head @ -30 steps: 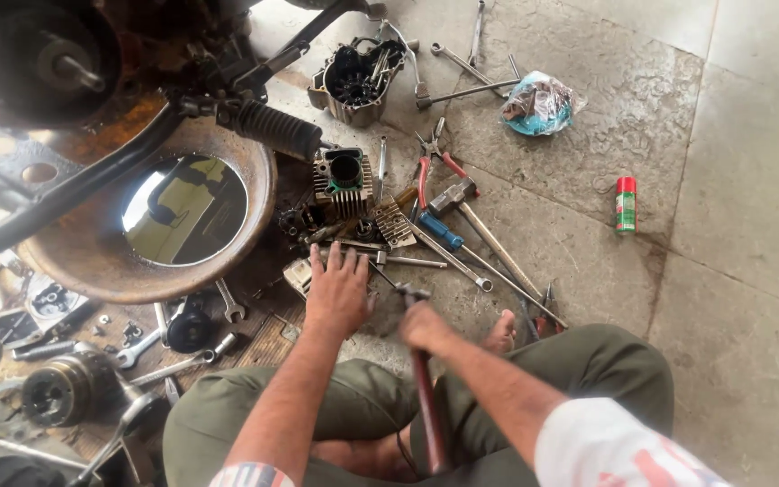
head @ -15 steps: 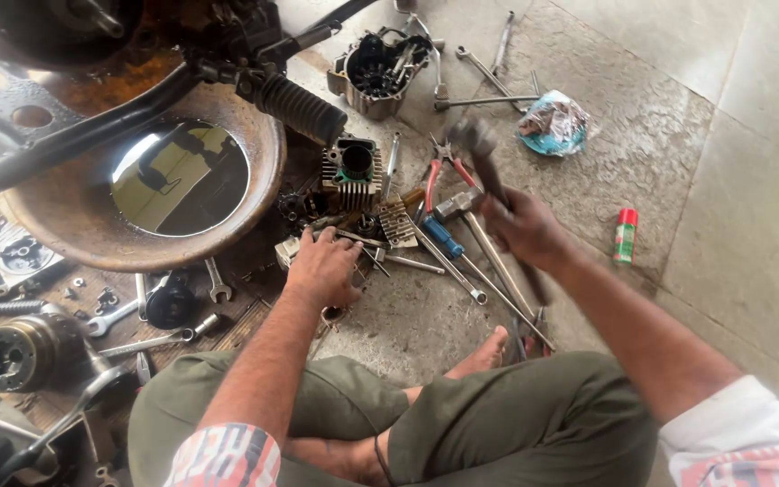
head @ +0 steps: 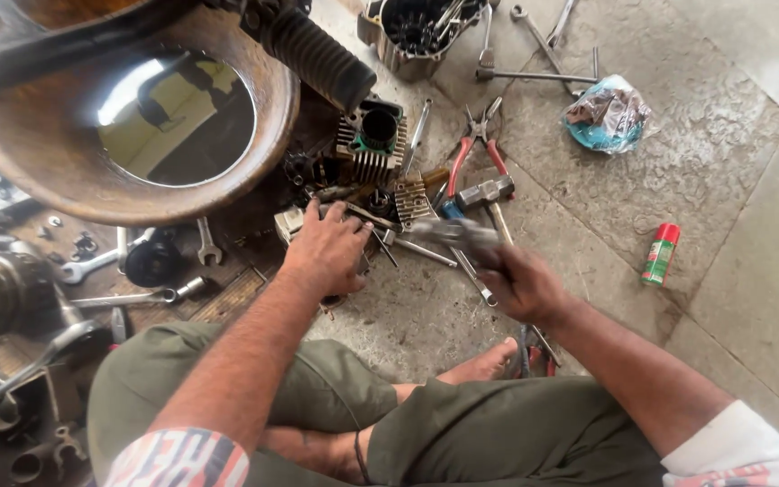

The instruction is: The person sits on the floor of a motorcycle repair workshop surrounded by scattered engine parts and hand tools. They handle a clutch assembly, work on a cylinder head, use a wrench and screwdriver to loosen fasteners, and tap components with a hammer and punch while disassembling the engine parts.

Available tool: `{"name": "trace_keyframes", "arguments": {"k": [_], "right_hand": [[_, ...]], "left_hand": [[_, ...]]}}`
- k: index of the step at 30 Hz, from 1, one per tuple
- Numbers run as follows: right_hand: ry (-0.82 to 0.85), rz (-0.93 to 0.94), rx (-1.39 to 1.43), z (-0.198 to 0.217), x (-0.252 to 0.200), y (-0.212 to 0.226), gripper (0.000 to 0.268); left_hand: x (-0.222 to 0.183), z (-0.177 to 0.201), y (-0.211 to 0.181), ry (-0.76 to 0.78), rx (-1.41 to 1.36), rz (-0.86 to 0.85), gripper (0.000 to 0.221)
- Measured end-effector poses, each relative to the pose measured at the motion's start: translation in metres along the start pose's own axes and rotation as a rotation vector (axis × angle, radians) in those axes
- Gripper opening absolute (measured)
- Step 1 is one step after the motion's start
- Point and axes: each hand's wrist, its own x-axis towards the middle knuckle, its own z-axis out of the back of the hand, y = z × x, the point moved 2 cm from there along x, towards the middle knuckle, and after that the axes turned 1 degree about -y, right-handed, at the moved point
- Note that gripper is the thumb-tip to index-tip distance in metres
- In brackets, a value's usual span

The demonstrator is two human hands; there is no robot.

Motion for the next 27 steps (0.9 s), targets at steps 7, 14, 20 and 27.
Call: {"name": "trace_keyframes", "arguments": {"k": [7,14,20,27], "right_hand": [[0.36,-0.265,-0.308,-0.031,0.008,0.006,0.034],[-0.221,0.112,-0.015,-0.002,-0.014,-0.015,0.029],[0.287,-0.094,-0.321,-0.061,-0.005,-0.027,0.033],[0.034,-0.243,-0.131,-0.008,0.003,0.007,0.032]], "left_hand": [[-0.001,0.006,0.002,0.002,0.024,-0.023,0.095],[0.004,-0.008,0.001,0.03,0.043,-0.014,0.096],[-0.002,0.002,0.001,0.041,0.074,-0.03,0.096],[0.001,-0.001,0.002,0.062,0.057,-0.025,0.098]]}}
